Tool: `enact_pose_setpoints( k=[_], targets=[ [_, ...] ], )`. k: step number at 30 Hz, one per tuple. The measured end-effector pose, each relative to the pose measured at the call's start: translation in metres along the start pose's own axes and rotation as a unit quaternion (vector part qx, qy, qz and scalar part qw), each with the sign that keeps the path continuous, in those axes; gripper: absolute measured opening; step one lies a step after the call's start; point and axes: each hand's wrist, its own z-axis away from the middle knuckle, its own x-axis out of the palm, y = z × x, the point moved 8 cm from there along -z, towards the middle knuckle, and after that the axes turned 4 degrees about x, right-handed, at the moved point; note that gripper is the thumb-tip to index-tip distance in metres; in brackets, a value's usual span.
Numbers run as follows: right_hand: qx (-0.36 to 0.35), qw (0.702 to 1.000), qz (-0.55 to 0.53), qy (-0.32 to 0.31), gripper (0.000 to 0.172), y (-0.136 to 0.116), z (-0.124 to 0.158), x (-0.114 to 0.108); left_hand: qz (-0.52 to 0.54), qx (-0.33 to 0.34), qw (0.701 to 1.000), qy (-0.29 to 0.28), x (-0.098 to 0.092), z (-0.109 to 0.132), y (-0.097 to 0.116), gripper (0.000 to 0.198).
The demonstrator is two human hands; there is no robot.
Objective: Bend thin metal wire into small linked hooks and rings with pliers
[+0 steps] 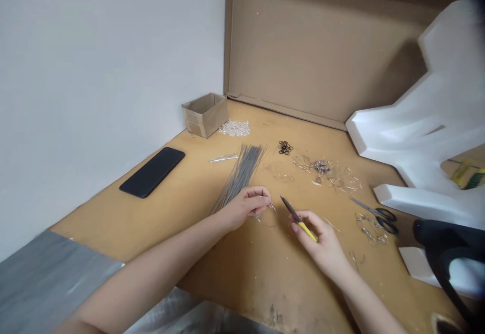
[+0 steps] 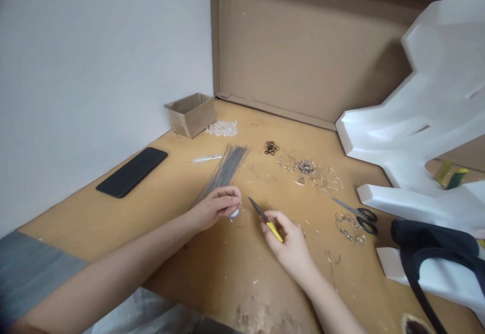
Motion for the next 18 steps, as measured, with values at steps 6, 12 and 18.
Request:
enact_pose_setpoints(
  k=[6,12,18],
  targets=[
    [0.027,0.997,-0.071,-0.011,0.018,0.005,-0.002,0.005,-0.018,0.003,1.000,0.012,0.000,0.001,0.002,0.021],
    [0.017,0.999,-0.041,-0.018,0.018,0.005,-0.002,0.008,-0.034,0.008,0.999,0.015,-0.002,0.002,0.007,0.026],
    [-0.017,0.998,0.056,-0.016,0.017,0.003,0.000,0.007,-0.118,0.006,0.988,0.102,-0.015,0.001,0.012,0.030]
  ],
)
